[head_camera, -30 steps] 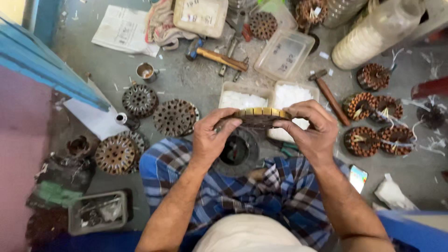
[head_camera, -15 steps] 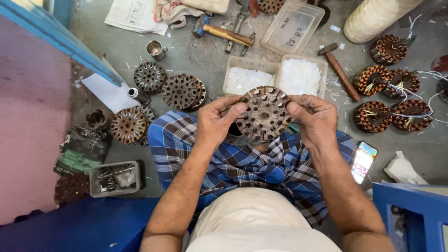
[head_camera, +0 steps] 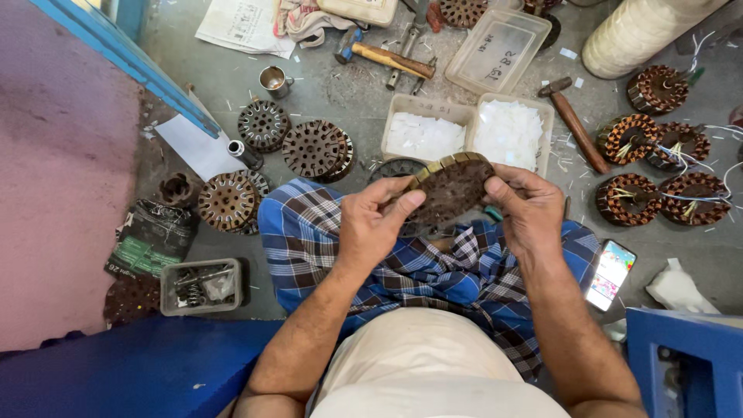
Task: The person sits on the floor and uses a hammer to tap a metal stator core into place. They then insert white insulating paper into the slots of the stator core by hand, repeating the process for multiple slots.
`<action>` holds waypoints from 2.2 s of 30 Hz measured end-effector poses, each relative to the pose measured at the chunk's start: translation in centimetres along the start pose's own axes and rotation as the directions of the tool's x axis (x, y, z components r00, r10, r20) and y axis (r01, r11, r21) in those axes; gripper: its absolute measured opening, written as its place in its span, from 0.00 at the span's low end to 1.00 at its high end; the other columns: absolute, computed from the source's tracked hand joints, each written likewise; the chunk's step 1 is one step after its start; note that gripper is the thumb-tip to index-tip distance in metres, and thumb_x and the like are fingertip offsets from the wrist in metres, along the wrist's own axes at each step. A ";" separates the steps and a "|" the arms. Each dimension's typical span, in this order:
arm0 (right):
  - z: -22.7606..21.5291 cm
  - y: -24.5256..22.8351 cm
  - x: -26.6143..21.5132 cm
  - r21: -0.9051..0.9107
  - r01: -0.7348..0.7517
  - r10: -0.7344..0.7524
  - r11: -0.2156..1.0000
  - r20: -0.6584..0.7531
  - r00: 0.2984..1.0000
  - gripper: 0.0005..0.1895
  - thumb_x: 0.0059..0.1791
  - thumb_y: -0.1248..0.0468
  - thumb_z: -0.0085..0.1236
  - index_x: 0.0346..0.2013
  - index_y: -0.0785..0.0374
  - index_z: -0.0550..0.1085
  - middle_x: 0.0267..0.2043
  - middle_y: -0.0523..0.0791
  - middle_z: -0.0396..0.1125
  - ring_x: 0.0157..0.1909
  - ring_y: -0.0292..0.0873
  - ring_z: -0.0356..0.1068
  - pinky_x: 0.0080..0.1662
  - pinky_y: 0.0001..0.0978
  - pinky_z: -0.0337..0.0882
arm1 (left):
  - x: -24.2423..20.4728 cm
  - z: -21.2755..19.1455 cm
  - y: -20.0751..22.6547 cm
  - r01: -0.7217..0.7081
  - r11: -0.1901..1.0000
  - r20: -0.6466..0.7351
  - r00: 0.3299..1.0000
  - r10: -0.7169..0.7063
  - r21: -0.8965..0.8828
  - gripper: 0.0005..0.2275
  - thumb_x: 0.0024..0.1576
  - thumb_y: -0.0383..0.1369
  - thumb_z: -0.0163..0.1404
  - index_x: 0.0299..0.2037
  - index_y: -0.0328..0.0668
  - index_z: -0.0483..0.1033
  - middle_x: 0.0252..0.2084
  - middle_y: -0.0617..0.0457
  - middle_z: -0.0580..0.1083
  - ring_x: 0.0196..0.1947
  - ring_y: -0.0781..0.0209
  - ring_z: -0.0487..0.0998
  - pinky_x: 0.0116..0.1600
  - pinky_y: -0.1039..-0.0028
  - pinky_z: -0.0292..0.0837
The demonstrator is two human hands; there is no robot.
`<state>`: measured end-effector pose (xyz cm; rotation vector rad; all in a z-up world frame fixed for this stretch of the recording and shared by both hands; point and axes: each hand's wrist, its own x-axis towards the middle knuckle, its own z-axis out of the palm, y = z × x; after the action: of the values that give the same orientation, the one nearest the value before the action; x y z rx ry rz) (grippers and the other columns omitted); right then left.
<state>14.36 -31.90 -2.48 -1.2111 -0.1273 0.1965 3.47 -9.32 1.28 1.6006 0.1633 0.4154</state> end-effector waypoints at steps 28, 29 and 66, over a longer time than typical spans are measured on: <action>1.4 0.5 -0.2 0.041 -0.016 0.012 0.999 0.091 0.996 0.13 0.52 0.78 0.55 0.53 0.75 0.75 0.49 0.57 0.74 0.51 0.50 0.77 0.53 0.41 0.81 | -0.6 -0.1 2.0 -0.283 0.935 0.069 0.959 0.274 0.212 0.12 0.58 0.35 0.61 0.50 0.40 0.82 0.45 0.49 0.83 0.43 0.61 0.87 0.46 0.75 0.83; 1.4 0.5 -0.2 0.040 -0.016 0.012 0.999 0.089 0.996 0.13 0.53 0.78 0.55 0.53 0.75 0.75 0.49 0.57 0.74 0.51 0.49 0.77 0.53 0.41 0.81 | -0.7 0.0 2.1 -0.307 0.924 0.068 0.952 0.299 0.230 0.12 0.58 0.35 0.61 0.50 0.40 0.82 0.45 0.49 0.83 0.43 0.60 0.87 0.46 0.75 0.82; -9.8 8.7 11.2 -0.977 0.160 -0.262 0.140 0.119 0.958 0.16 0.47 0.66 0.69 0.49 0.65 0.81 0.50 0.54 0.74 0.50 0.54 0.73 0.52 0.46 0.74 | 1.2 0.9 -3.6 -0.151 0.735 -0.048 0.969 0.243 0.661 0.08 0.52 0.33 0.62 0.41 0.44 0.84 0.31 0.47 0.80 0.29 0.48 0.81 0.35 0.61 0.75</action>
<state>26.51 -35.44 -14.14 -2.5536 -0.4077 -0.2850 5.42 -9.45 -2.06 2.3034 0.2597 0.6837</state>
